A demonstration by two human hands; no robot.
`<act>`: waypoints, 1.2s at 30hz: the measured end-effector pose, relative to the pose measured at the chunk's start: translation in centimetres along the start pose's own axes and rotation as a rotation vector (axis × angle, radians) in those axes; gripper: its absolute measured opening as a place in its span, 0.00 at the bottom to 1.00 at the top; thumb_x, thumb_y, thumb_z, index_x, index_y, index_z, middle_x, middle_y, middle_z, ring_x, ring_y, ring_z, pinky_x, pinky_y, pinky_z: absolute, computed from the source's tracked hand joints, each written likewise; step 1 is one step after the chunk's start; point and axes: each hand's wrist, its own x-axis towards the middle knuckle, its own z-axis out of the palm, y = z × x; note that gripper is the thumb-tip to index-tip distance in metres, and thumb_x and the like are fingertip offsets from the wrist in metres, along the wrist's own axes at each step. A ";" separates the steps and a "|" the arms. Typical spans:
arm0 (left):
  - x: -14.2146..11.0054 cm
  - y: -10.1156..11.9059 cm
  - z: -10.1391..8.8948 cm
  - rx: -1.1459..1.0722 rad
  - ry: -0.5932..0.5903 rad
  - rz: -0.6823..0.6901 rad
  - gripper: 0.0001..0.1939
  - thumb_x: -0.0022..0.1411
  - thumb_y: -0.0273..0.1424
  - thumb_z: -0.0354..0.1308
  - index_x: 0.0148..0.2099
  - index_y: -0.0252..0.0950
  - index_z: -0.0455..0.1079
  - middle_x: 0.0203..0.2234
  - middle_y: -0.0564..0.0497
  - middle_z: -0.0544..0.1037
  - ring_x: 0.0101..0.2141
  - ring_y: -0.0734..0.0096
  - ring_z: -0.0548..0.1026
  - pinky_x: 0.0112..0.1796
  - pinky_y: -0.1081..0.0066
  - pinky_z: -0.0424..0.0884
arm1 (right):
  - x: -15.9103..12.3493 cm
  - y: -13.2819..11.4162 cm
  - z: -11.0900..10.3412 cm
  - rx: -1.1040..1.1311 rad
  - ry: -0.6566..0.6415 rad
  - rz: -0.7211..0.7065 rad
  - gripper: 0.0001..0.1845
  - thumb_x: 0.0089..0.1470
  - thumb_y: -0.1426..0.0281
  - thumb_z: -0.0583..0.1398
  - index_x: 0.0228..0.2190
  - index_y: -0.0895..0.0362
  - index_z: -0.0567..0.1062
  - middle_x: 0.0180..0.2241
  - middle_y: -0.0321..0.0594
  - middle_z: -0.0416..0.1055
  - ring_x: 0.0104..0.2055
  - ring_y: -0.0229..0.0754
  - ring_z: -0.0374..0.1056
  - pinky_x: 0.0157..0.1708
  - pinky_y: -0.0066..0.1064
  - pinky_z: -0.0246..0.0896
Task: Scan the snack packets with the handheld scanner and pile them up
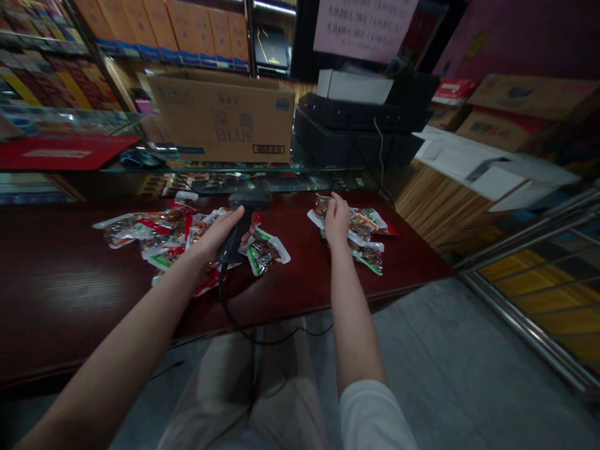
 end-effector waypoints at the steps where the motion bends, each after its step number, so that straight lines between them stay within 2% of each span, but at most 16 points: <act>1: 0.2 0.3 -0.5 -0.008 0.022 -0.002 0.25 0.54 0.54 0.61 0.34 0.34 0.66 0.17 0.53 0.71 0.16 0.76 0.66 0.18 0.74 0.59 | 0.3 0.5 -0.5 -0.085 0.039 0.002 0.23 0.61 0.67 0.46 0.50 0.61 0.72 0.49 0.54 0.71 0.53 0.49 0.65 0.57 0.43 0.56; 4: 1.3 1.6 -2.2 -0.034 0.091 -0.001 0.24 0.55 0.51 0.62 0.37 0.34 0.66 0.19 0.52 0.72 0.16 0.76 0.67 0.17 0.75 0.61 | 0.2 1.5 -1.1 -0.349 0.063 0.073 0.26 0.58 0.74 0.47 0.55 0.60 0.67 0.49 0.55 0.70 0.54 0.52 0.64 0.59 0.52 0.50; 7: 2.8 2.9 -3.4 -0.030 0.103 0.032 0.21 0.57 0.48 0.62 0.37 0.34 0.67 0.20 0.51 0.72 0.17 0.77 0.67 0.18 0.75 0.62 | -0.7 1.0 -0.7 -0.539 0.077 0.068 0.27 0.55 0.76 0.48 0.56 0.57 0.67 0.50 0.54 0.68 0.57 0.55 0.61 0.61 0.61 0.37; 10: 4.0 3.4 -4.1 -0.042 0.040 0.032 0.20 0.58 0.47 0.62 0.36 0.34 0.67 0.18 0.52 0.70 0.17 0.77 0.67 0.17 0.76 0.61 | -1.8 -0.1 0.0 -0.571 0.047 -0.018 0.24 0.54 0.77 0.50 0.52 0.55 0.70 0.52 0.51 0.66 0.58 0.54 0.59 0.62 0.62 0.31; 12: 4.5 3.1 -4.3 -0.043 0.015 0.028 0.21 0.57 0.48 0.62 0.36 0.33 0.67 0.19 0.52 0.70 0.17 0.77 0.66 0.17 0.76 0.60 | -2.4 -0.7 0.5 -0.569 -0.057 -0.075 0.18 0.54 0.76 0.51 0.44 0.54 0.74 0.50 0.49 0.68 0.57 0.54 0.59 0.62 0.62 0.30; 15: 4.9 2.1 -4.6 -0.047 0.019 0.041 0.22 0.56 0.49 0.63 0.36 0.33 0.68 0.19 0.53 0.69 0.16 0.77 0.65 0.17 0.76 0.60 | -2.9 -1.1 1.2 -0.550 -0.220 -0.127 0.11 0.58 0.71 0.53 0.34 0.55 0.76 0.48 0.48 0.71 0.58 0.55 0.57 0.62 0.63 0.28; 17: 5.0 1.5 -4.9 -0.068 0.008 0.035 0.23 0.56 0.50 0.62 0.38 0.34 0.68 0.18 0.54 0.68 0.16 0.77 0.65 0.17 0.75 0.60 | -3.1 -1.5 1.4 -0.515 -0.226 -0.134 0.13 0.60 0.66 0.53 0.35 0.55 0.77 0.49 0.48 0.71 0.61 0.56 0.55 0.62 0.63 0.27; 18: 5.0 1.2 -5.1 -0.080 -0.001 0.029 0.23 0.56 0.50 0.62 0.38 0.34 0.69 0.18 0.54 0.68 0.16 0.77 0.65 0.17 0.75 0.60 | -3.1 -1.9 1.4 -0.488 -0.210 -0.140 0.14 0.61 0.64 0.53 0.38 0.55 0.76 0.51 0.49 0.70 0.61 0.55 0.55 0.63 0.62 0.27; 20: 5.0 0.9 -5.4 -0.103 -0.016 0.025 0.23 0.56 0.50 0.61 0.39 0.34 0.69 0.18 0.54 0.68 0.16 0.77 0.65 0.17 0.75 0.60 | -3.5 -2.9 1.3 -0.406 -0.216 -0.159 0.15 0.62 0.63 0.53 0.42 0.55 0.76 0.50 0.48 0.71 0.59 0.53 0.58 0.63 0.56 0.35; 23: 4.8 0.8 -5.6 -0.119 -0.042 0.032 0.24 0.55 0.51 0.62 0.39 0.34 0.67 0.19 0.55 0.68 0.16 0.78 0.64 0.17 0.76 0.61 | -4.9 -4.7 0.8 -0.268 -0.441 -0.176 0.14 0.59 0.59 0.57 0.38 0.54 0.78 0.43 0.45 0.74 0.49 0.50 0.64 0.57 0.47 0.51; 25: 4.4 0.9 -5.5 -0.094 -0.025 0.054 0.25 0.54 0.52 0.63 0.38 0.34 0.66 0.20 0.55 0.69 0.17 0.78 0.65 0.17 0.76 0.62 | -6.1 -5.5 0.6 -0.240 -0.611 -0.161 0.15 0.54 0.55 0.61 0.31 0.53 0.79 0.38 0.43 0.74 0.45 0.50 0.64 0.52 0.45 0.55; 27: 4.0 1.1 -5.2 -0.046 0.004 0.080 0.26 0.53 0.52 0.63 0.37 0.34 0.65 0.20 0.54 0.70 0.17 0.78 0.66 0.17 0.76 0.63 | -6.9 -5.7 0.6 -0.238 -0.688 -0.138 0.16 0.49 0.53 0.65 0.26 0.53 0.79 0.38 0.43 0.74 0.46 0.51 0.63 0.52 0.47 0.54; 30: 3.4 1.2 -4.6 0.006 0.015 0.085 0.26 0.53 0.52 0.63 0.35 0.34 0.64 0.20 0.53 0.71 0.17 0.77 0.67 0.18 0.76 0.64 | -6.6 -5.0 1.2 -0.061 -0.711 -0.076 0.17 0.45 0.53 0.66 0.22 0.54 0.75 0.35 0.42 0.75 0.43 0.48 0.66 0.50 0.46 0.57; 32: 3.0 1.1 -4.3 -0.006 0.004 0.064 0.25 0.53 0.52 0.63 0.36 0.35 0.65 0.20 0.53 0.71 0.17 0.76 0.68 0.17 0.75 0.64 | -5.8 -4.2 1.7 0.209 -0.672 0.073 0.19 0.46 0.52 0.65 0.23 0.54 0.70 0.33 0.40 0.75 0.38 0.44 0.70 0.45 0.42 0.63; 34: 2.8 0.9 -4.0 -0.045 -0.027 0.042 0.24 0.54 0.52 0.63 0.37 0.35 0.66 0.20 0.54 0.71 0.17 0.75 0.68 0.18 0.74 0.65 | -4.9 -3.6 2.1 0.451 -0.568 0.272 0.22 0.46 0.49 0.63 0.27 0.54 0.66 0.33 0.37 0.76 0.33 0.41 0.72 0.37 0.36 0.67; 36: 2.7 0.6 -3.8 -0.081 -0.075 0.035 0.24 0.54 0.52 0.63 0.38 0.35 0.66 0.21 0.54 0.71 0.17 0.75 0.68 0.18 0.74 0.65 | -4.5 -3.3 2.2 0.511 -0.490 0.381 0.24 0.42 0.48 0.65 0.30 0.53 0.66 0.34 0.36 0.76 0.30 0.39 0.72 0.32 0.32 0.66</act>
